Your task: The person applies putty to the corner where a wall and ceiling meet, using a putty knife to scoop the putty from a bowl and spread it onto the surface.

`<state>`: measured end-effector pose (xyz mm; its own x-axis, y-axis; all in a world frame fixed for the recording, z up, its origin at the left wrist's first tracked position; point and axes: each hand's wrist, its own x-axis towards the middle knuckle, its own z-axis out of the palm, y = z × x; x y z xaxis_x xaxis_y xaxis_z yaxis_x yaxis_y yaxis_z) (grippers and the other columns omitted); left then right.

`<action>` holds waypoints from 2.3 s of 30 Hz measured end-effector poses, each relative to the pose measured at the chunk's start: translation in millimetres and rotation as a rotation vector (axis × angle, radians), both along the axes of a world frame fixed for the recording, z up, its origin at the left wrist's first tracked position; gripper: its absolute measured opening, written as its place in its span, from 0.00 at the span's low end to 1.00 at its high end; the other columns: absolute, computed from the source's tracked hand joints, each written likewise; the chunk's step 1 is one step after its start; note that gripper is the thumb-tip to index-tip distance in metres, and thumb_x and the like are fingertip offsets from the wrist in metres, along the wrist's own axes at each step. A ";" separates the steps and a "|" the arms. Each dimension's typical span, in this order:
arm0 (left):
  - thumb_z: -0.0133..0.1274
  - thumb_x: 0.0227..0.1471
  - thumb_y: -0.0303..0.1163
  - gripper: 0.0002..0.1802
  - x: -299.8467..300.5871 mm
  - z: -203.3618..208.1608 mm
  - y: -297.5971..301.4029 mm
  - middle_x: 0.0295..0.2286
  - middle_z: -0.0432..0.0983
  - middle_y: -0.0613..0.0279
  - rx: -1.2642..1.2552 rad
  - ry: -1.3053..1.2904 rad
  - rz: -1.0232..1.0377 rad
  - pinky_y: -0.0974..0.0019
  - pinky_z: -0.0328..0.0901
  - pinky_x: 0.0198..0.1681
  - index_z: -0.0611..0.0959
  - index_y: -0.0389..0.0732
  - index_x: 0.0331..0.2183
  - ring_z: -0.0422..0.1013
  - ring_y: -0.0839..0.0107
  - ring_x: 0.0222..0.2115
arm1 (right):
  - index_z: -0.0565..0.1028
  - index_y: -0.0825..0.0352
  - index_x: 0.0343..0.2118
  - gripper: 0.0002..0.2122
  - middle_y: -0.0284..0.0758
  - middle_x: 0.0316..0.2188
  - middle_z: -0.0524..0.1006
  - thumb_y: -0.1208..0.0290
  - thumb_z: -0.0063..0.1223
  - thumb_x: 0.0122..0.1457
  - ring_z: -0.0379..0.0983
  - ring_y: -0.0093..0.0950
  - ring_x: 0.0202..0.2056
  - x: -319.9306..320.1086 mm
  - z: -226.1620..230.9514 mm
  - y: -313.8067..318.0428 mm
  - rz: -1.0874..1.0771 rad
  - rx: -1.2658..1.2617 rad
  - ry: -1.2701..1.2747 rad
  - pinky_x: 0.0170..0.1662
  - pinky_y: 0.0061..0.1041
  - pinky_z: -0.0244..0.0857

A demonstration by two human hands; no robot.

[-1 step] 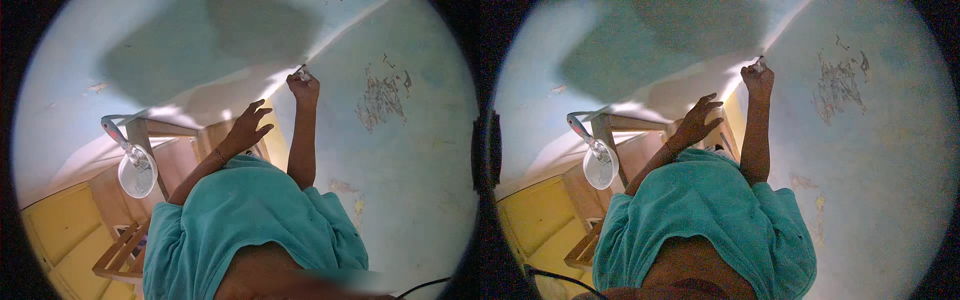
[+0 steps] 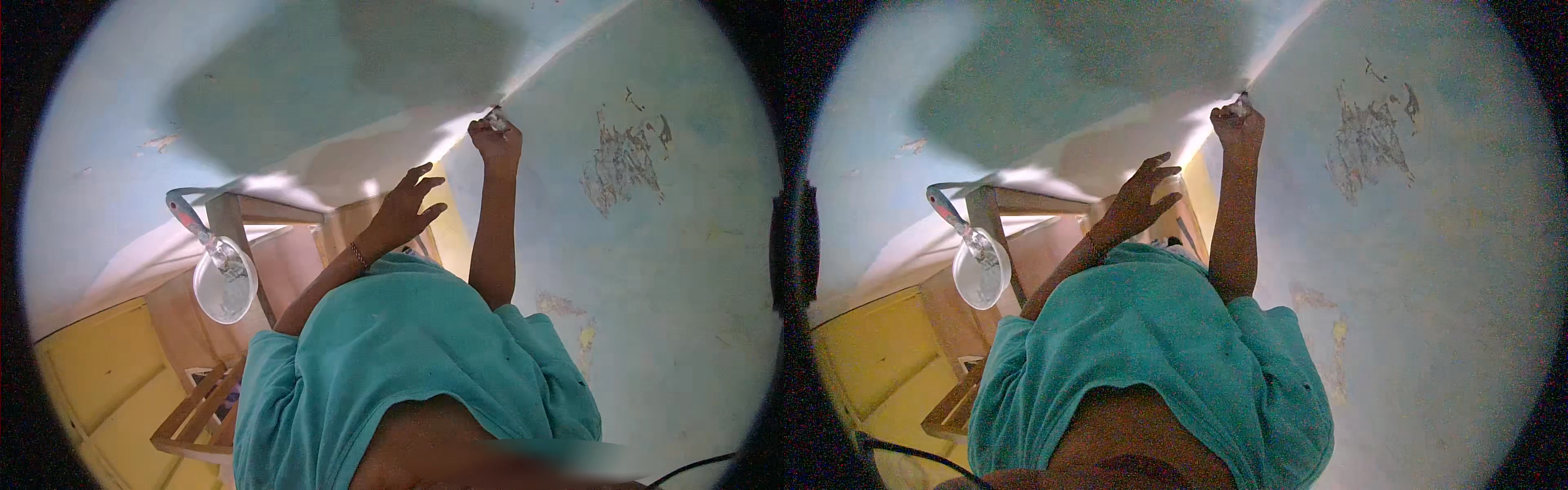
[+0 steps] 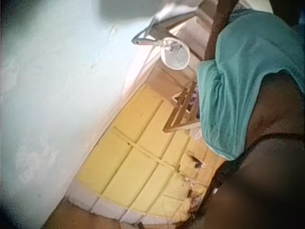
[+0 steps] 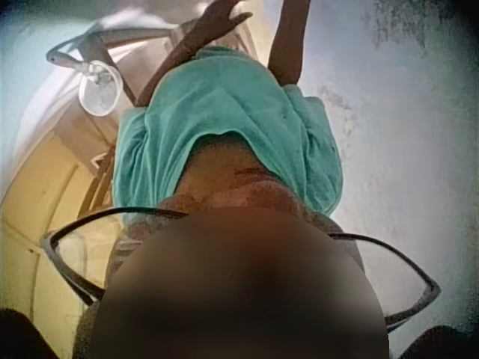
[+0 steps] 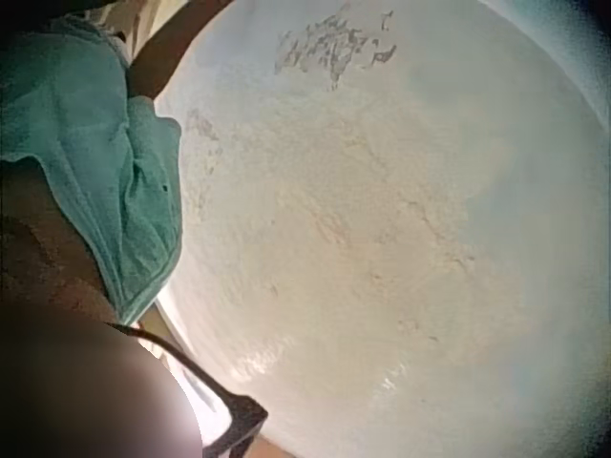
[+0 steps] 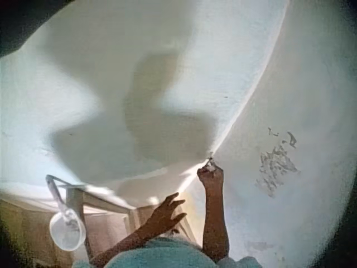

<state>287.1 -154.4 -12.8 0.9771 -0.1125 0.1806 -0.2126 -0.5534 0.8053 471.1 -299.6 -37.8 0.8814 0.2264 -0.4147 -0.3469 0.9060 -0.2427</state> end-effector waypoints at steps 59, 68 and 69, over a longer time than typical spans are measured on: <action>0.54 0.40 0.29 0.19 12.6 -1.6 4.8 0.45 0.62 0.52 0.143 -0.021 0.015 0.61 0.58 0.44 0.72 0.39 0.39 0.60 0.59 0.45 | 0.44 0.45 0.56 0.31 0.37 0.19 0.73 0.76 0.37 0.48 0.71 0.33 0.18 -0.2 -59.3 8.3 0.075 -2.394 -0.373 0.19 0.35 0.65; 0.54 0.40 0.28 0.20 13.8 2.1 -5.4 0.45 0.60 0.47 0.115 0.016 -0.040 0.58 0.56 0.47 0.70 0.36 0.39 0.59 0.54 0.46 | 0.45 0.56 0.56 0.34 0.32 0.09 0.67 0.74 0.43 0.44 0.64 0.27 0.09 -14.4 -41.2 -5.6 0.295 -2.617 -0.531 0.10 0.31 0.55; 0.54 0.39 0.28 0.20 13.1 2.3 -7.0 0.45 0.60 0.47 0.102 0.026 -0.044 0.58 0.56 0.47 0.70 0.36 0.39 0.59 0.54 0.46 | 0.46 0.57 0.56 0.33 0.34 0.11 0.69 0.74 0.42 0.45 0.66 0.29 0.12 -19.1 -34.2 -6.1 0.279 -2.579 -0.567 0.13 0.32 0.58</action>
